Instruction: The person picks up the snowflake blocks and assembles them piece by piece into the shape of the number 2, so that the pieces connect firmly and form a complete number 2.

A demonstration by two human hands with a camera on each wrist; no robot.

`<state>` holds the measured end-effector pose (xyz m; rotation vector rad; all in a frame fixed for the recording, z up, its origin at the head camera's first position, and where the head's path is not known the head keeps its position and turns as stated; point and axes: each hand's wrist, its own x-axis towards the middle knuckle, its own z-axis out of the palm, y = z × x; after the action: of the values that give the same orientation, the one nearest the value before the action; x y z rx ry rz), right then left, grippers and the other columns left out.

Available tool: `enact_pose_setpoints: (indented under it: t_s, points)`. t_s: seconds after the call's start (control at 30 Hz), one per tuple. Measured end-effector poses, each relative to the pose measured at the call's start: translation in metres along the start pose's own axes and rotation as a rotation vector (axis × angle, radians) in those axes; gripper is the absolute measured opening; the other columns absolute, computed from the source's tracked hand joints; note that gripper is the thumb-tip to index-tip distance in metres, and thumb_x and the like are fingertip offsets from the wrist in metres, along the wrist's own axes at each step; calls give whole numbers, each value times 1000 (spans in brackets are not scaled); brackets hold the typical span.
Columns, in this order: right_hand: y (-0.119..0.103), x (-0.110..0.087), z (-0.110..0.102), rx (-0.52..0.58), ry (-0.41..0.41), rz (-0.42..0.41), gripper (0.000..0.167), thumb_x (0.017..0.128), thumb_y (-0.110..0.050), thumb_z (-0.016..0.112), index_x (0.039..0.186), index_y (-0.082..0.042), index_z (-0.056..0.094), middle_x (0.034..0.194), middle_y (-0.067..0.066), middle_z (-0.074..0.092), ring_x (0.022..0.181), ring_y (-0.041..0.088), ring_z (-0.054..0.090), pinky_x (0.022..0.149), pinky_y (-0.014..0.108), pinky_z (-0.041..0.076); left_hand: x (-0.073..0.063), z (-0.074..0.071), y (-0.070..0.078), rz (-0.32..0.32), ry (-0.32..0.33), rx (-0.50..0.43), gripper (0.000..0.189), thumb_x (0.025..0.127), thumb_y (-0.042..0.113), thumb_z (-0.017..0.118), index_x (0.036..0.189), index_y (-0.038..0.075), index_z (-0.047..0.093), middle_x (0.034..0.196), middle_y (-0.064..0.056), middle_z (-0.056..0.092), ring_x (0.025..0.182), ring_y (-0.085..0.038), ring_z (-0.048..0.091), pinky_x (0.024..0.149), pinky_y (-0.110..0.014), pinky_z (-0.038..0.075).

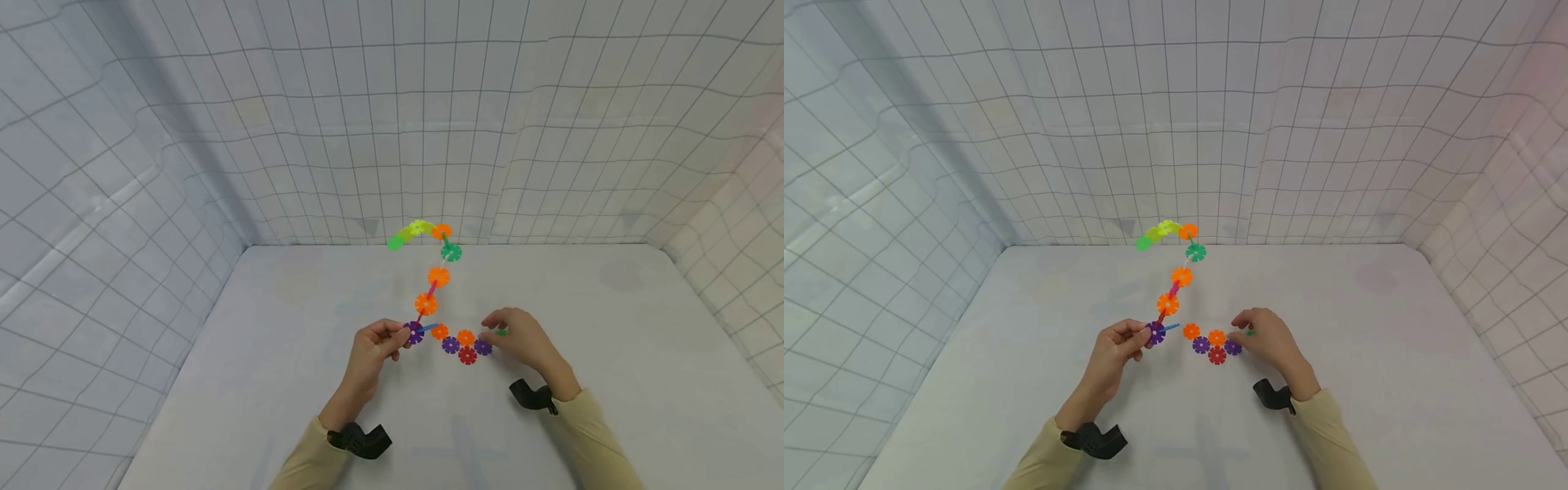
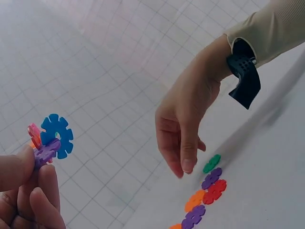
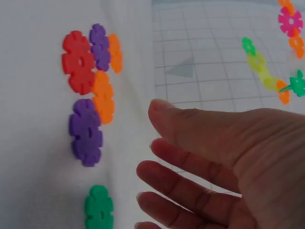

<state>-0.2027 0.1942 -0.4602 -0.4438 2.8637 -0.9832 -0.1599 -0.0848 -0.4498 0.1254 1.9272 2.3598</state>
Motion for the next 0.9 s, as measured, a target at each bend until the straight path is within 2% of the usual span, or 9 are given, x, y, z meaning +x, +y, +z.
enact_pose_setpoints:
  t_s: [0.23, 0.43, 0.7, 0.83, 0.9]
  points:
    - [4, 2, 15, -68, -63, -66, 31, 75, -22, 81, 98, -3, 71, 88, 2, 59, 87, 23, 49, 78, 40, 45, 2, -7, 4, 2, -12, 22, 14, 89, 6, 65, 93, -8, 65, 76, -6, 66, 66, -15, 58, 55, -23, 44]
    - [7, -1, 13, -86, -71, -84, 23, 74, -14, 81, 92, -6, 69, 82, 1, 55, 83, 23, 47, 77, 40, 44, 3, -13, 6, 5, -40, 53, 15, 90, 5, 64, 93, -10, 64, 76, -5, 66, 66, -14, 56, 55, -21, 44]
    - [10, 1, 12, 22, -95, -16, 19, 78, -9, 78, 87, -10, 61, 79, -2, 56, 74, 18, 50, 69, 33, 46, 6, -20, 7, -8, -63, 80, 18, 90, 7, 65, 94, -10, 63, 77, -6, 67, 67, -15, 59, 57, -23, 46]
    - [3, 0, 8, 111, -41, -70, 15, 81, -9, 75, 86, -11, 61, 74, -4, 57, 68, 17, 53, 63, 29, 49, 7, -21, 7, -13, -77, 76, 19, 90, 7, 64, 95, -11, 62, 79, -6, 68, 71, -16, 63, 59, -24, 49]
    - [-4, -1, 5, 211, -7, -98, 14, 82, -13, 75, 87, -11, 62, 74, -3, 60, 66, 21, 57, 60, 30, 51, 6, -21, 7, -14, -87, 71, 19, 90, 7, 64, 96, -12, 61, 79, -6, 68, 72, -16, 64, 59, -24, 50]
